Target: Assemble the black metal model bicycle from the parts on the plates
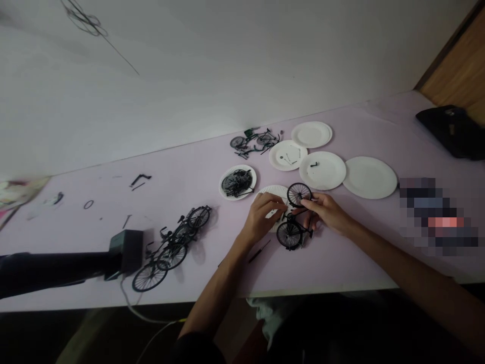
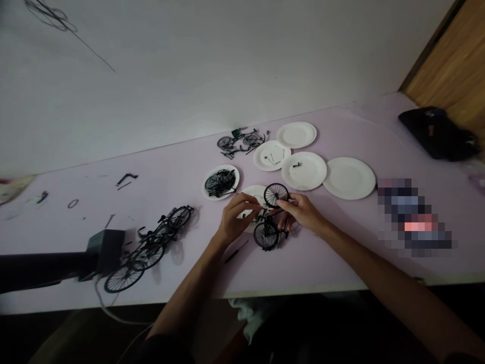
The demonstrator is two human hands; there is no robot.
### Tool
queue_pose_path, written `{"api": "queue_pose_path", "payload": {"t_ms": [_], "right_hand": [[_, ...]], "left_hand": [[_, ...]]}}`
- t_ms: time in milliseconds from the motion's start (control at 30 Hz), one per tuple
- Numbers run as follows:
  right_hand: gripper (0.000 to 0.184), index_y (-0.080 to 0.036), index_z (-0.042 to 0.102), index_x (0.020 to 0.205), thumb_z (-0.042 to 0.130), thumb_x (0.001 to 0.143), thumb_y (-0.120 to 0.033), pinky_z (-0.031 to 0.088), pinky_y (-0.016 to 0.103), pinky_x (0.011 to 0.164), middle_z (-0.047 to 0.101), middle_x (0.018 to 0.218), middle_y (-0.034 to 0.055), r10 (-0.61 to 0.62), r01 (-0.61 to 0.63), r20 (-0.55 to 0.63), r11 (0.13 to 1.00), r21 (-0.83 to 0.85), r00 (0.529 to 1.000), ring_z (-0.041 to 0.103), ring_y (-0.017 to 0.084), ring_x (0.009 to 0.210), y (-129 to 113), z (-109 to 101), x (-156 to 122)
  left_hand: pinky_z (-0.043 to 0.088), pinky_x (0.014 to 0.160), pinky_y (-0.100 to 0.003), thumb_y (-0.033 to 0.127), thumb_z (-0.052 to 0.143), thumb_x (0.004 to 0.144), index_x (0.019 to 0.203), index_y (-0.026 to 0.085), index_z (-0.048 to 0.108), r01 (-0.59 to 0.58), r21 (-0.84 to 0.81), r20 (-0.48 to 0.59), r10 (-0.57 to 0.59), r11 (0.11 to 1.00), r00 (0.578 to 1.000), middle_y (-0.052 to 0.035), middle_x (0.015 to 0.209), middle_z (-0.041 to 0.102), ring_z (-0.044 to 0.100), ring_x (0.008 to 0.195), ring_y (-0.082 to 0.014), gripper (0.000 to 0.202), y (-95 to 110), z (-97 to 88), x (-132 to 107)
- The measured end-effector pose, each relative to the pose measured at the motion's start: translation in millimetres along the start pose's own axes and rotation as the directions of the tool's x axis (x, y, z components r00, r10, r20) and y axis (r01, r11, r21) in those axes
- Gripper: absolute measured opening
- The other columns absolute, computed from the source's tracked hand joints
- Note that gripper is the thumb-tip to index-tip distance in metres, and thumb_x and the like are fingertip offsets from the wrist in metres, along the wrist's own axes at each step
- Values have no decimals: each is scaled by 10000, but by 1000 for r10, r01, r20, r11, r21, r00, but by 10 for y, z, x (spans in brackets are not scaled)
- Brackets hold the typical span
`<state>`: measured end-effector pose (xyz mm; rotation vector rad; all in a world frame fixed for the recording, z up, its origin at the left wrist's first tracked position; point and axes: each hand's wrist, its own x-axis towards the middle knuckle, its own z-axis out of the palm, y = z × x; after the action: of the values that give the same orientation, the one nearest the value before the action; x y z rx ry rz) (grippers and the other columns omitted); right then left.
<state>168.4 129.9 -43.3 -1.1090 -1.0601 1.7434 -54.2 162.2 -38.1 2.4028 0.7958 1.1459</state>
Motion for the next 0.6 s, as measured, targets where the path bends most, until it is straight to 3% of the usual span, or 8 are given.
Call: {"api": "queue_pose_path", "payload": {"t_ms": [300, 467, 600], "right_hand": [[283, -158, 626, 979, 653, 882, -423, 490, 205, 363, 782, 905, 106, -14, 14, 3, 1000, -14, 1000, 677, 142, 491, -24, 6, -10], [289, -149, 634, 953, 665, 876, -426, 503, 202, 379, 780, 826, 92, -13, 13, -8, 1000, -6, 1000, 661, 130, 466, -16, 11, -13], [286, -159, 631, 954, 673, 871, -429, 502, 202, 370, 781, 872, 98, -5, 5, -3, 1000, 1, 1000, 666, 130, 479, -10, 4, -12]], "left_hand": [[412, 722, -306, 155, 598, 945, 947, 201, 624, -137, 159, 15, 136, 978, 991, -38, 899, 697, 615, 798, -141, 53, 26, 23, -10], [432, 724, -310, 144, 570, 951, 968, 195, 612, -134, 169, 4, 135, 976, 991, -40, 878, 695, 628, 793, -145, 68, 68, 37, -3], [444, 730, -322, 141, 588, 938, 971, 192, 597, -107, 158, -16, 111, 982, 994, -44, 877, 698, 633, 793, -153, 62, 94, 41, -5]]}}
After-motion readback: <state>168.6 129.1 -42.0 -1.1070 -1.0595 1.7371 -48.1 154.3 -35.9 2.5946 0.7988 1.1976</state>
